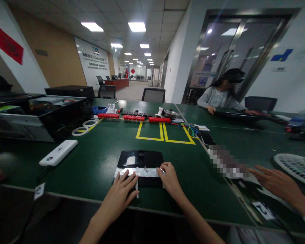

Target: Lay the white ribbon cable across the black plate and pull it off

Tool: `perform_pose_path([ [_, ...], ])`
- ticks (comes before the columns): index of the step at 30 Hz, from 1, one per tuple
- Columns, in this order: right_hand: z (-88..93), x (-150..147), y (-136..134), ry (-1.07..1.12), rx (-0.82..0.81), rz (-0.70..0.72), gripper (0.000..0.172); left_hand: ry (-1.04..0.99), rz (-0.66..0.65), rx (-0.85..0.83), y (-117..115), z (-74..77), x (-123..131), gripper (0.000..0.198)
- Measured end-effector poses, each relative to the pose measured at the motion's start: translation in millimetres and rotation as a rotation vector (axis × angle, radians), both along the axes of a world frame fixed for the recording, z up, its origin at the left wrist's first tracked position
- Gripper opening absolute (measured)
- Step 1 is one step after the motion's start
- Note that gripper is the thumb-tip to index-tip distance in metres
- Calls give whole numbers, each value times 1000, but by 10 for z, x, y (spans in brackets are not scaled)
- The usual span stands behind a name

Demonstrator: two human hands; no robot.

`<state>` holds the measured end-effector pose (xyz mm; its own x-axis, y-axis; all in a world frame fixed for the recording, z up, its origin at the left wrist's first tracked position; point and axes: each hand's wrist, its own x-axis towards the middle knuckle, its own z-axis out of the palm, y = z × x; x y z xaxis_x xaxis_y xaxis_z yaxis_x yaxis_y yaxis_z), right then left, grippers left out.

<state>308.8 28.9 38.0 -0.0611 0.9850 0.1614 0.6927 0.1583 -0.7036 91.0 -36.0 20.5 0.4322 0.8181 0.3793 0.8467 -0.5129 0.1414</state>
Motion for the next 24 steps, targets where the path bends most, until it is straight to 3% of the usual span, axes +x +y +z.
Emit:
perform_pose_path([
  [13, 7, 1, 42, -48, 21, 26, 20, 14, 7, 23, 36, -35, -10, 42],
  [24, 31, -45, 39, -78, 54, 3, 17, 45, -26, 16, 7, -45, -62, 53],
])
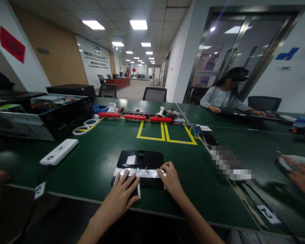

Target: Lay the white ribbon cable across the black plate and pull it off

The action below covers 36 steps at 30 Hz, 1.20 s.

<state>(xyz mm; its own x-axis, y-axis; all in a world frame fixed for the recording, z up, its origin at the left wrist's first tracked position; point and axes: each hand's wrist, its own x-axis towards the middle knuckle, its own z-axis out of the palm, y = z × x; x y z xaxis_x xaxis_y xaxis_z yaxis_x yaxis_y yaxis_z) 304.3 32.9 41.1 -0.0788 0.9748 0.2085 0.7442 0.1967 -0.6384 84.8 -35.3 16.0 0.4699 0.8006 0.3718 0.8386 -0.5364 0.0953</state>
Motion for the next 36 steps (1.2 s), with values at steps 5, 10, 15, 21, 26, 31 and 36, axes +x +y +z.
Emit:
perform_pose_path([
  [5, -25, 9, -1, -6, 7, 14, 15, -12, -11, -25, 35, -1, -7, 46],
  [10, -38, 23, -17, -12, 20, 12, 13, 6, 12, -22, 45, -4, 22, 42],
  [15, -25, 16, -43, -16, 15, 8, 13, -10, 37, -13, 35, 53, 65, 36],
  [21, -38, 9, -50, -6, 25, 8, 12, -69, 44, -68, 15, 171, 60, 33],
  [26, -21, -8, -62, -8, 37, 5, 13, -190, -14, -78, -3, 237, -218, 45],
  [31, -2, -18, -72, -36, 18, 4, 13, -313, 185, 48, -13, 69, -882, 34],
  [36, -31, -18, -59, -71, 34, -11, 14, -323, 418, 174, -8, -227, -1407, 45],
])
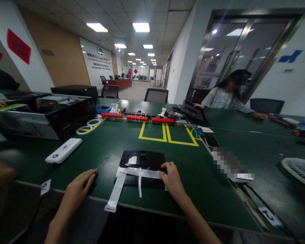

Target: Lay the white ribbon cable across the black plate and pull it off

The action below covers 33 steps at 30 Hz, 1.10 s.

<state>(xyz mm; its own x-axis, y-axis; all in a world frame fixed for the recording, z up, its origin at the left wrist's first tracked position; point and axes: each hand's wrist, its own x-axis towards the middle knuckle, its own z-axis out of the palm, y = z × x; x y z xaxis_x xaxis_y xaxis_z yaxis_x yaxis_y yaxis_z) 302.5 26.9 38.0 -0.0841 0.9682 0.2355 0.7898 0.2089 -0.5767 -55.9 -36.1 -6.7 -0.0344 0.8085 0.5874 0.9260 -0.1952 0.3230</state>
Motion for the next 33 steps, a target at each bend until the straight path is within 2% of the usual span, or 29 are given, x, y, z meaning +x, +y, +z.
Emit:
perform_pose_path([
  [3, 18, -10, -10, -81, 23, 50, 26, 16, 16, 21, 2, -61, -59, 43],
  [6, 45, -14, -23, -200, 23, 201, 42, 30, 7, 15, 6, -62, -38, 40],
  [9, 55, 0, -19, -280, -41, 338, 45, 28, 13, 11, 9, -64, -35, 39],
  [12, 60, 32, -7, -312, -93, 368, 47, 30, 18, 5, 6, -74, -55, 39],
  [15, 67, 116, -2, -321, -110, 341, 48, 30, 22, -7, -1, -74, -74, 39],
  [18, 51, 325, -2, -336, -122, 275, 49, 30, 20, -9, -5, -65, -84, 39],
  [27, -190, 1489, -45, -349, -218, -39, 55, 22, 21, -8, 5, -79, -80, 40],
  [33, -329, 2069, -197, -275, -171, -83, 63, 24, 13, -3, 35, -129, -125, 41],
])
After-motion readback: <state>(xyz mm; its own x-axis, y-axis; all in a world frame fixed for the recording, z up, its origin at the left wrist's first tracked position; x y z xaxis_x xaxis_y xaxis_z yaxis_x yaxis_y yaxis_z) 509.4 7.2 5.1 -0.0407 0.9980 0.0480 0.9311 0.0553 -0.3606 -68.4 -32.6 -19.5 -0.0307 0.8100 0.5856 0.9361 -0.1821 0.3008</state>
